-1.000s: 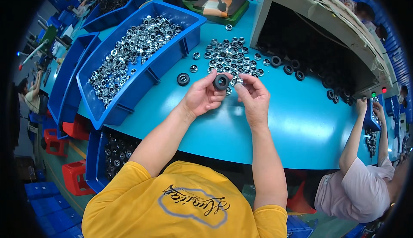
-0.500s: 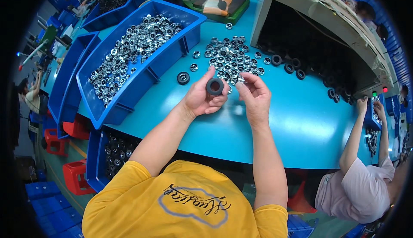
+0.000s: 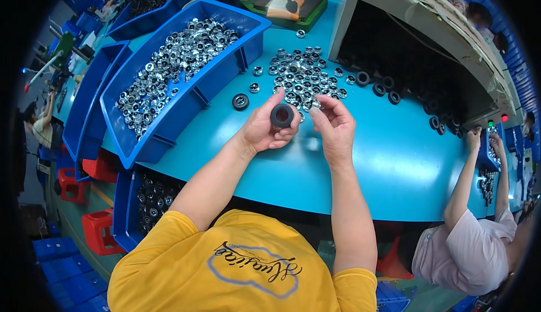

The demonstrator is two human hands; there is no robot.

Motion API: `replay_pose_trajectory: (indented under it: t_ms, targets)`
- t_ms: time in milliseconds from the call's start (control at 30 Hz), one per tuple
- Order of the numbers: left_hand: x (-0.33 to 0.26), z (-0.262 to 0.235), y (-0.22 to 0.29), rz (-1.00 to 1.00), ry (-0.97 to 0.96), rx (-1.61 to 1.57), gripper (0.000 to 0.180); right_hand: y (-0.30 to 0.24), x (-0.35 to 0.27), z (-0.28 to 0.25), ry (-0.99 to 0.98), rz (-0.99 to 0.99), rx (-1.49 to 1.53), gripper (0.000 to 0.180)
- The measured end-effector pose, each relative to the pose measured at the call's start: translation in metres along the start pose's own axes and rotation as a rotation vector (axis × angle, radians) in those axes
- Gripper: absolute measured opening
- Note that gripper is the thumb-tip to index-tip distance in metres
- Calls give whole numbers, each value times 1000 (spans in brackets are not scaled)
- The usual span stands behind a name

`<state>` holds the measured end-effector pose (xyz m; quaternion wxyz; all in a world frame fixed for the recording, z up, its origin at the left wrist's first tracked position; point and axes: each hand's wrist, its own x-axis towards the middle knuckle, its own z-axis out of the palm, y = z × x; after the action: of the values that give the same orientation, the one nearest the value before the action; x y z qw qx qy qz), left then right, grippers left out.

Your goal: Manually assemble small metal inserts into circular plastic housings at a factory workstation.

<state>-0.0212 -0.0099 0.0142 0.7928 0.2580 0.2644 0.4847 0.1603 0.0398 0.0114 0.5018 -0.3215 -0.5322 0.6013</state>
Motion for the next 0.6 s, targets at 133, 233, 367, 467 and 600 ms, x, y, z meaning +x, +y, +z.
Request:
replay_pose_trajectory:
  t_ms: [133,233,367,467,600]
  targets:
    - [-1,1,0,7,-17,10,77,0,0,0,-5,5,8,29]
    - [-1,2,1,7,-23,17,77,-1,0,0,-11,5,9,29]
    - [-1,1,1,5,-36,23,76,-1,0,1,-11,4,10,29]
    - [-1,1,1,8,-44,31,76,-1,-1,1,-9,4,2,29]
    - [-1,1,0,17,-16,52,77,-1,0,1,-10,8,-3,29]
